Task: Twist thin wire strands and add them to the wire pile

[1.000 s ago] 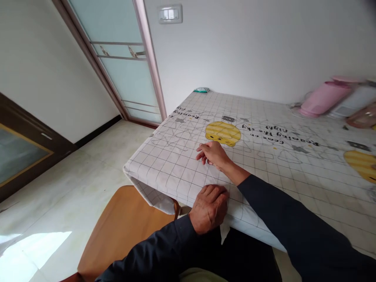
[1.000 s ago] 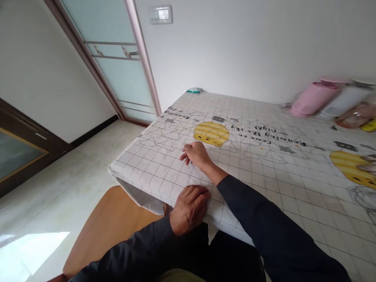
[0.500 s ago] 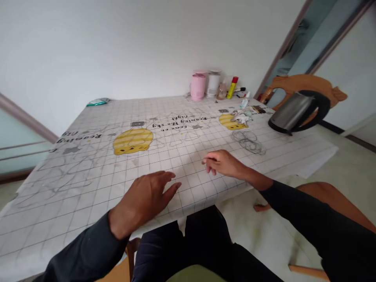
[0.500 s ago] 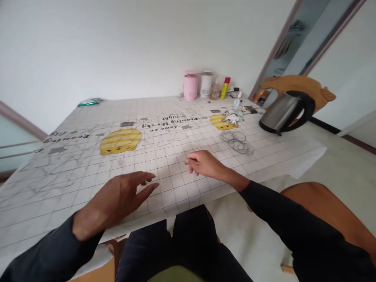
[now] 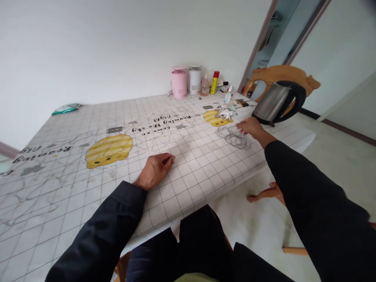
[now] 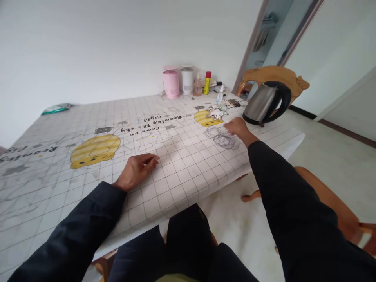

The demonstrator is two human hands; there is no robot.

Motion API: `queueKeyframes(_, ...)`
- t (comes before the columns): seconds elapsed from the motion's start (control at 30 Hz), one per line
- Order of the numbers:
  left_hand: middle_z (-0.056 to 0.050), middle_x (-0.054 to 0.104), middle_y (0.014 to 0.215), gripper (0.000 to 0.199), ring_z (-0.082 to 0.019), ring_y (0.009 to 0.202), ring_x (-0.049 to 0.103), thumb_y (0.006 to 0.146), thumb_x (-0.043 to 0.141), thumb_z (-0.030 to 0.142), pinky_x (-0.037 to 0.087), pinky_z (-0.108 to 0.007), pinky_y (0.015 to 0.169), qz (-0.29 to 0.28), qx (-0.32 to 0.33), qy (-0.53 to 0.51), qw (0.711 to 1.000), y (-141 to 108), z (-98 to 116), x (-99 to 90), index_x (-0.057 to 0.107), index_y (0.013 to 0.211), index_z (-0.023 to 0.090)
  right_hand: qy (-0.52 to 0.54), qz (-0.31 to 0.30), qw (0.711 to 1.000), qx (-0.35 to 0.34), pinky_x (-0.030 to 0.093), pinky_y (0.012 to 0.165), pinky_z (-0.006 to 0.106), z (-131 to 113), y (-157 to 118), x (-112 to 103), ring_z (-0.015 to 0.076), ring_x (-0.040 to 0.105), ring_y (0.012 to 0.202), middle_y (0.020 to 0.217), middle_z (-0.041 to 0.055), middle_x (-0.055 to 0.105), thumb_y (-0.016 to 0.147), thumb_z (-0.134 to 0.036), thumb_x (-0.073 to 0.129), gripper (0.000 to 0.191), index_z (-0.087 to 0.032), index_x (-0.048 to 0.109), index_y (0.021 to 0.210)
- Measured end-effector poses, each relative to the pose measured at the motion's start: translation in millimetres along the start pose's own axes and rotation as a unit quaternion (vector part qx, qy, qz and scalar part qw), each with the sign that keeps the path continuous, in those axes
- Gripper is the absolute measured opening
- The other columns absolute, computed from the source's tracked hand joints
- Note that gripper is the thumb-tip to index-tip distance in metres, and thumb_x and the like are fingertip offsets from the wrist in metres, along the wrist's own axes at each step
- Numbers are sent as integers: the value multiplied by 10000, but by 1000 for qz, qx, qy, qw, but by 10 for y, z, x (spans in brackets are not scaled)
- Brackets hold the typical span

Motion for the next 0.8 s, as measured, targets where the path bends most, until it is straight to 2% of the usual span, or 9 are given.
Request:
queueKeyframes(0.1,-56,768,813,360,-190,724,675,1072,553,424,522,-290,635,-3,18,27,999,-60,10,-21,788,962,175,73,-1,997,1,586,629,274,10,20,47,155,681,620,738,78,755,851,-45,831,163,-142,720,781)
queueKeyframes(0.23,-48,751,812,351,-170,698,633,1091,554,386,489,-299,653,-8,41,64,997,-57,86,-5,780,927,175,155,-6,988,7,631,718,318,30,-19,2,166,711,650,731,65,737,914,-70,787,168,-158,701,800)
queueKeyframes(0.5,-37,750,830,329,-168,717,636,1101,558,370,473,-302,678,-10,48,63,997,-72,147,47,779,957,174,243,-34,969,-8,632,737,294,28,-111,87,141,717,701,832,61,739,1019,-106,648,137,-160,697,903)
queueKeyframes(0.6,-40,763,845,324,-174,728,651,1098,568,377,480,-308,682,-14,43,66,997,-66,128,52,786,967,176,167,2,985,-44,632,764,308,20,-76,40,161,727,753,883,71,757,1011,-130,639,111,-163,718,940)
queueKeyframes(0.73,-49,776,863,315,-180,734,666,1089,576,374,490,-307,673,-13,45,68,997,-54,133,55,789,968,176,38,95,991,-85,595,908,356,47,-82,-182,248,746,992,1007,121,792,944,-131,685,67,-170,739,943)
queueKeyframes(0.8,-51,774,858,319,-183,730,668,1090,570,377,490,-304,658,-14,44,67,997,-52,136,58,789,973,178,-9,85,989,-119,558,924,350,62,-158,-266,256,729,1004,992,109,797,931,-148,700,72,-182,762,937)
Point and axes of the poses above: each hand's wrist, its own y-axis towards the middle knuckle, its own x-axis out of the palm, z = x × y, the point moved 5 cm from there along y, towards the middle knuckle
